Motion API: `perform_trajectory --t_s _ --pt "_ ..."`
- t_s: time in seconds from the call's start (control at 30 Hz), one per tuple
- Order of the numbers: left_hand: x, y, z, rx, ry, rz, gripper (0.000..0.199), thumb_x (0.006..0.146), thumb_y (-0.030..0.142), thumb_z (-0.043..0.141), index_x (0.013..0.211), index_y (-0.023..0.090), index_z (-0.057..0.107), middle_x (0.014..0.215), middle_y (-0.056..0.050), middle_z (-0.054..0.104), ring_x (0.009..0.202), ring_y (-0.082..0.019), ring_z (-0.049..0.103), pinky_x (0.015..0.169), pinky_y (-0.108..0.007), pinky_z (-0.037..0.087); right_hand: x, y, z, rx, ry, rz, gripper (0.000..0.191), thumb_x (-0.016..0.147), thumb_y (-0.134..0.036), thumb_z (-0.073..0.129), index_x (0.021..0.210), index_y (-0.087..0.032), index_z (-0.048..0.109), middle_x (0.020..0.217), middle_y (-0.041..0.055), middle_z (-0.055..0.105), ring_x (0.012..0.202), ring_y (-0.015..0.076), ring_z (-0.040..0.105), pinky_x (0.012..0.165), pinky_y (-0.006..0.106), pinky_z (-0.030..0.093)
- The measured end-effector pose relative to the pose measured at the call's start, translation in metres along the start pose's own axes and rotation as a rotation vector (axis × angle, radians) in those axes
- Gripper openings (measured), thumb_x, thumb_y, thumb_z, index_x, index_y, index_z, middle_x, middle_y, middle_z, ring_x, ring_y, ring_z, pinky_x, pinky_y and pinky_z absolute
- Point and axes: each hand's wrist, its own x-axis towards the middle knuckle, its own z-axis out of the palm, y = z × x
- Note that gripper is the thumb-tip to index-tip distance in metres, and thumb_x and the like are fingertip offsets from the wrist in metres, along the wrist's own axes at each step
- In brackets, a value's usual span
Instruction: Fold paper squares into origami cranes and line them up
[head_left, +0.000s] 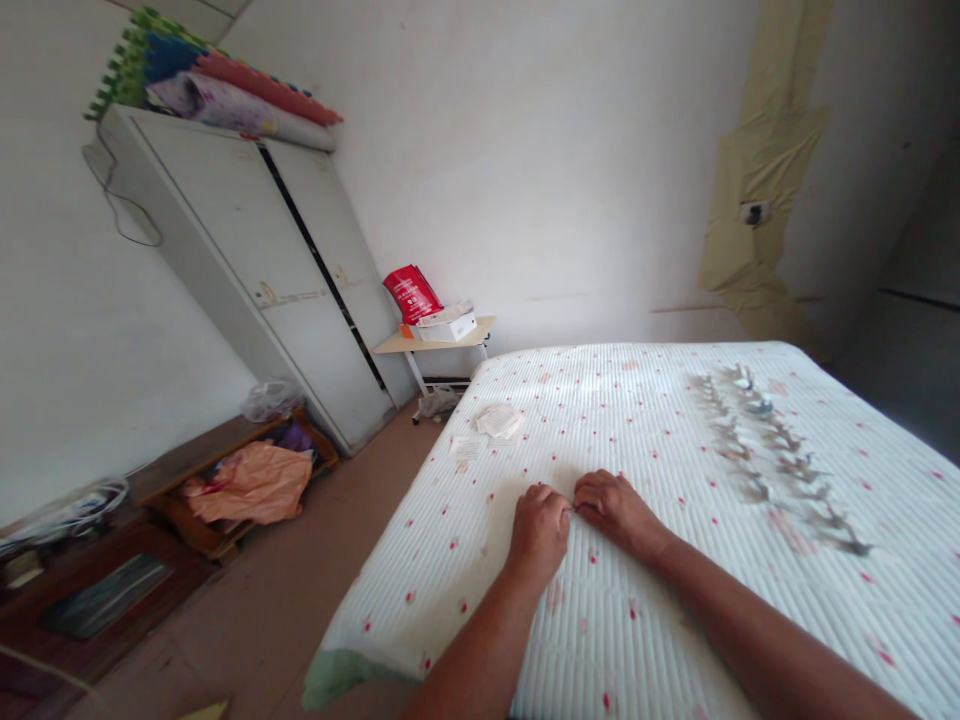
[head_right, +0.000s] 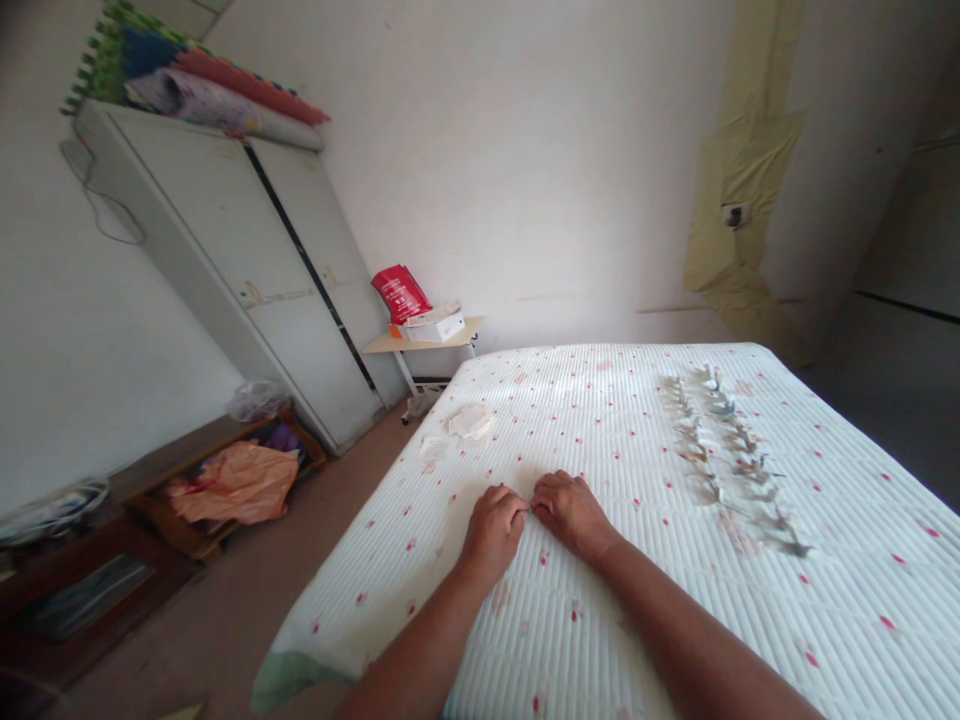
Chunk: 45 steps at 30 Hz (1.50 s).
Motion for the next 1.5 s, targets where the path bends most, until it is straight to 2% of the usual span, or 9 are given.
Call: perform_trajectory --t_s 0.2,0.4,0.67,1.1,1.5 --pt "0.0000 0.0005 -0.0027 -0.073 -0.024 -0.037 0.016 0.072 0.005 0.050 0.072 0.019 0.059 0.077 -0.002 0.056 0.081 -0.015 0.049 0.073 -0.027 0.037 0.0005 -0.0002 0.0003 -0.034 -0.039 0.033 0.020 0.084 -0.020 0.046 0.072 -0.019 0.062 0.081 0.0029 0.061 0.082 0.0162 0.051 0.074 0.030 0.036" --pt "-0.0002 0.0009 -0.0027 -0.067 0.007 -0.028 0.016 0.072 0.005 0.050 0.069 0.018 0.058 0.076 -0.002 0.055 0.080 -0.014 0.048 0.072 -0.025 0.037 -0.0020 -0.0024 -0.0016 -0.033 -0.045 0.018 0.017 0.082 -0.018 0.047 0.073 -0.020 0.061 0.082 0.0029 0.060 0.083 0.0162 0.051 0.071 0.028 0.035" --pt "-0.0013 -0.0005 -0.0011 -0.065 0.007 -0.003 0.016 0.071 0.004 0.050 0.067 0.017 0.058 0.074 -0.001 0.056 0.078 -0.013 0.048 0.071 -0.024 0.037 -0.0039 -0.0052 -0.0043 0.000 -0.033 0.018 0.014 0.078 -0.016 0.052 0.083 -0.023 0.063 0.088 0.0017 0.061 0.086 0.0171 0.050 0.072 0.028 0.033" --pt "-0.0009 0.0004 -0.0014 -0.029 -0.014 -0.035 0.016 0.073 0.007 0.050 0.065 0.018 0.058 0.074 -0.001 0.057 0.078 -0.014 0.049 0.071 -0.025 0.038 0.0002 -0.0011 0.0013 0.083 -0.036 0.022 0.016 0.075 -0.011 0.053 0.072 -0.022 0.065 0.078 0.0020 0.059 0.081 0.0153 0.052 0.070 0.025 0.036" --pt "-0.0013 -0.0008 -0.0009 -0.052 -0.015 -0.051 0.016 0.070 0.005 0.050 0.065 0.018 0.059 0.074 -0.001 0.056 0.078 -0.013 0.049 0.071 -0.024 0.038 0.0004 -0.0014 0.0030 0.074 -0.039 0.039 0.015 0.076 -0.016 0.053 0.073 -0.024 0.066 0.079 0.0008 0.060 0.082 0.0153 0.052 0.070 0.026 0.035"
